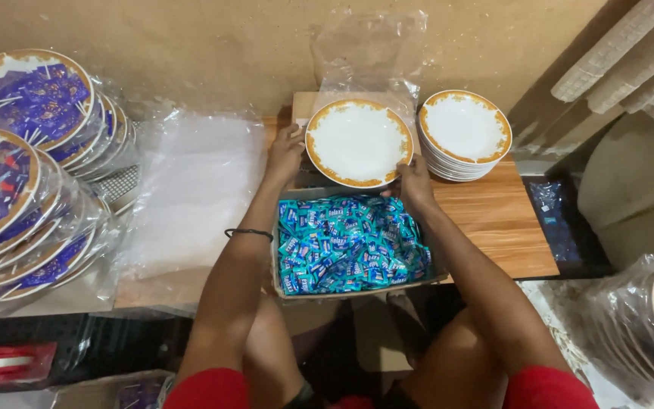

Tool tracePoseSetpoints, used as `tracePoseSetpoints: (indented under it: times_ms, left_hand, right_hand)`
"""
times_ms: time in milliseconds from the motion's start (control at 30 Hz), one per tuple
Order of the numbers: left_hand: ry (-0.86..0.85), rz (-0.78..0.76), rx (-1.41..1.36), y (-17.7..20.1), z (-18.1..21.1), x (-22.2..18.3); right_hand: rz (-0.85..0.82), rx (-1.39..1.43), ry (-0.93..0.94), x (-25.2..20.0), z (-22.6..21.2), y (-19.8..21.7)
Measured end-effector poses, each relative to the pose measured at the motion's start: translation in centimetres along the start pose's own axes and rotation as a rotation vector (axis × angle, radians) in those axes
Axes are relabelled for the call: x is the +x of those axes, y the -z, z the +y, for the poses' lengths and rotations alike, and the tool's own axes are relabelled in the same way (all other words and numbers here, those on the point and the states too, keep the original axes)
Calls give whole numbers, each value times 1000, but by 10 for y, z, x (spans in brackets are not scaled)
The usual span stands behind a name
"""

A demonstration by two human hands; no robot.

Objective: The person places blue packets onto an ornate plate, wraps the plate in a sheet of plastic film, and then sorts blue packets into a cardboard box.

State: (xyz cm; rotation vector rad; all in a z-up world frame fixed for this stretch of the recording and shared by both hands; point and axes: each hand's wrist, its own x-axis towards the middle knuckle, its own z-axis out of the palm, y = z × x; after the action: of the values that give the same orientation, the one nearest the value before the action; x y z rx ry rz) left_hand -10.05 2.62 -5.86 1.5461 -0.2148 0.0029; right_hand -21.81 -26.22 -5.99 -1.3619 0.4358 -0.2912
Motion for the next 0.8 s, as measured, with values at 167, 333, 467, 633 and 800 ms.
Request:
tracePoseSetpoints:
  times_ms: [167, 333, 467, 633, 800]
  left_hand:
    - [-37, 31, -83, -11, 18, -19]
    - [79, 55, -139, -24, 31, -37]
    - [154, 14, -193, -27, 52, -53]
    - [206, 9, -133, -23, 19, -35]
    - [181, 12, -136, -19, 3, -13]
  right_hand:
    - [-8, -26, 117, -18, -17, 9]
    - [-97, -54, 158, -18, -21, 9]
    - [-117, -4, 124, -19, -24, 9]
    - [-101, -24, 110, -4, -13, 18]
    - [-126, -93, 124, -13, -26, 14]
